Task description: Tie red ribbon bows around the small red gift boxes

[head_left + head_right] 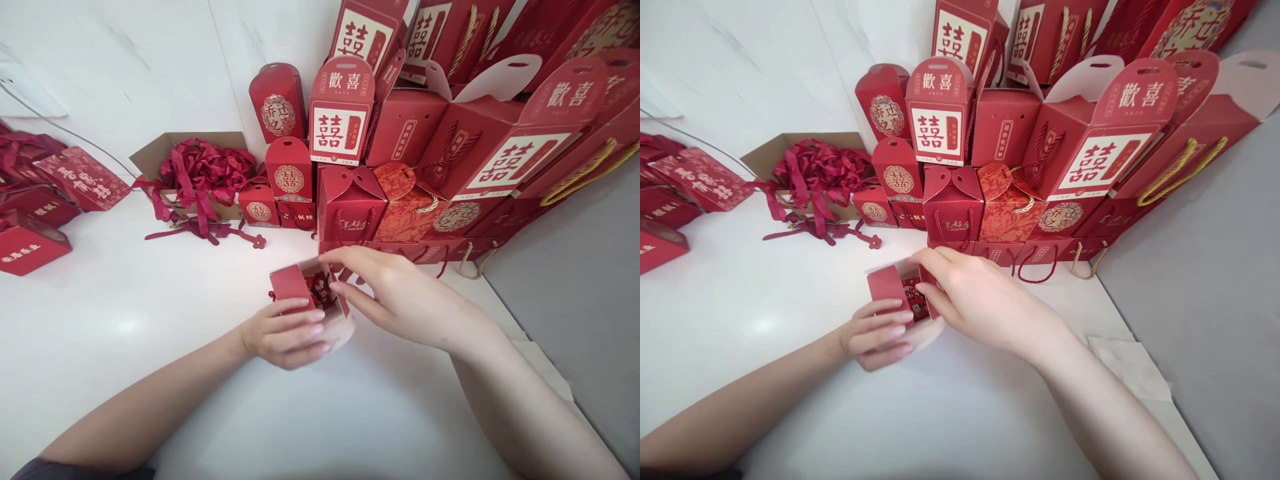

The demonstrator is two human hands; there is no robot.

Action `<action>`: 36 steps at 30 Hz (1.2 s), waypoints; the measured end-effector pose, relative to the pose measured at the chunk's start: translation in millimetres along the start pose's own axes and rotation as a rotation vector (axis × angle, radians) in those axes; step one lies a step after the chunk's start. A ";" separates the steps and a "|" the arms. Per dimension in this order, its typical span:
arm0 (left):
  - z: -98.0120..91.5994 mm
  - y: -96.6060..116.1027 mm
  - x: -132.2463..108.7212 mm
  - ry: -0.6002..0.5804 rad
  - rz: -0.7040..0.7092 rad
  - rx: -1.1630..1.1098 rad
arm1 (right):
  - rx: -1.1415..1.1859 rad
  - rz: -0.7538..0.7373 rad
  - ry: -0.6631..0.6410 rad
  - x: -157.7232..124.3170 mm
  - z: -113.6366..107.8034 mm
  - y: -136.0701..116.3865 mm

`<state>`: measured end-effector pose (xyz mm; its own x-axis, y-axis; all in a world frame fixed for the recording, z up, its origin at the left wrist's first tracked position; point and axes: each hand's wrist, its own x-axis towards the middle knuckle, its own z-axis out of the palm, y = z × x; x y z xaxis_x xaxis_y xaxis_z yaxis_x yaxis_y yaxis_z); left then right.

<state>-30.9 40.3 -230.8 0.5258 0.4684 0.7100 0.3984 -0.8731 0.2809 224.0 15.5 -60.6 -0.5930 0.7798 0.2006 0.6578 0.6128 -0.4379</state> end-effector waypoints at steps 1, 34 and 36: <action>-5.7 3.7 9.5 0.004 0.208 0.013 | 0.008 0.003 -0.019 1.3 2.9 2.3; -21.9 1.8 37.0 0.229 -0.336 -0.187 | -0.005 -0.116 0.064 17.1 38.3 3.0; -25.6 0.5 39.3 0.212 -0.344 -0.161 | -0.025 -0.117 0.128 19.5 44.4 2.9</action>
<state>-29.2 54.8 -186.2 0.2101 0.7123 0.6696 0.3924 -0.6888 0.6096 193.8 26.8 -96.8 -0.6036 0.7116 0.3596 0.6000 0.7024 -0.3829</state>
